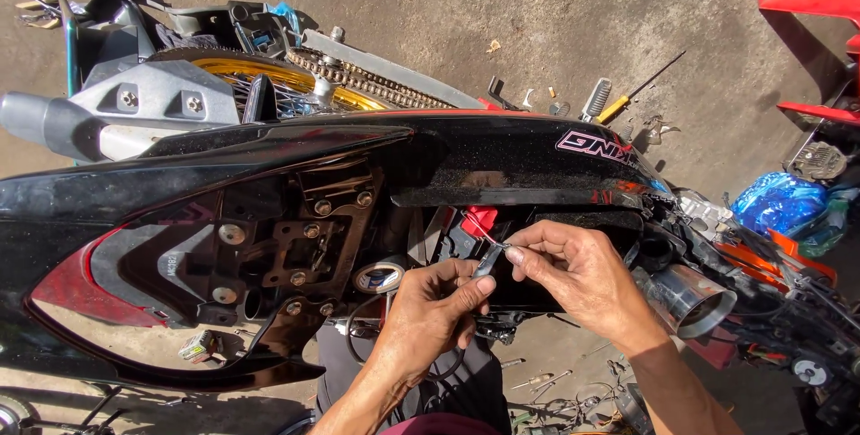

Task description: Wrapping electrical tape around wire connectors and exposed wires on a motorcycle's electrical system to secure and insulate them.

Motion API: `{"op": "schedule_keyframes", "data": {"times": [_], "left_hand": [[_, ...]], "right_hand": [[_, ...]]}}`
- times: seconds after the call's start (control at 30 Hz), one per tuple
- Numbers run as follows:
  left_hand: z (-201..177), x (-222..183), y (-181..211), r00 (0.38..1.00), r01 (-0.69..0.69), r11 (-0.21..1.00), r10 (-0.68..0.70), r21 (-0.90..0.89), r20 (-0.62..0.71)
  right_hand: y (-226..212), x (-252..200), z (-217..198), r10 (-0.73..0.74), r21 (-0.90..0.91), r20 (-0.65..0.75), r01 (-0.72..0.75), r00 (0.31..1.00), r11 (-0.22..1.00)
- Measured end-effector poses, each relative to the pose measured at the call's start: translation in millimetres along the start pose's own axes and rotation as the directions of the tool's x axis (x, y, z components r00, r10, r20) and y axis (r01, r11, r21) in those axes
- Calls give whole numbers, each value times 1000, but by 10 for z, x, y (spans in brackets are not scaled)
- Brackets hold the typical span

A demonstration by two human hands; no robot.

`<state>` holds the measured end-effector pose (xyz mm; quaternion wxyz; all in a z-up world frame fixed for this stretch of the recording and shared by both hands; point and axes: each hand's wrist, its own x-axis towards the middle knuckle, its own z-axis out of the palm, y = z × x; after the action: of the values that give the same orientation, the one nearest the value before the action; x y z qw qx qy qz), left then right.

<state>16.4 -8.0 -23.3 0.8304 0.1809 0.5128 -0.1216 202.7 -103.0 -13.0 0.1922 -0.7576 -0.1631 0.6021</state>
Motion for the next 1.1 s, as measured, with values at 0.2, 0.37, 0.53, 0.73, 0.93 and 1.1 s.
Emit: {"op": "schedule_keyframes", "data": {"times": [0.2, 0.37, 0.53, 0.73, 0.93, 1.1], "left_hand": [[6, -106, 72, 994, -2, 1000, 0, -23, -112], [79, -167, 214, 967, -150, 925, 210, 348, -141], [165, -4, 453, 903, -367, 716, 427, 593, 44], [198, 228, 510, 923, -346, 638, 362, 688, 128], [103, 152, 501, 895, -437, 582, 355, 686, 270], [-4, 217, 500, 817, -558, 369, 402, 743, 414]], "right_hand": [[96, -78, 145, -50, 19, -150, 53, 987, 998], [185, -175, 306, -410, -297, -271, 330, 871, 896], [300, -147, 438, -779, -676, -254, 471, 573, 567], [439, -133, 409, -884, -876, -129, 366, 449, 313], [292, -66, 336, -884, -809, -182, 444, 431, 384], [276, -89, 270, -833, -742, -177, 485, 524, 463]]}}
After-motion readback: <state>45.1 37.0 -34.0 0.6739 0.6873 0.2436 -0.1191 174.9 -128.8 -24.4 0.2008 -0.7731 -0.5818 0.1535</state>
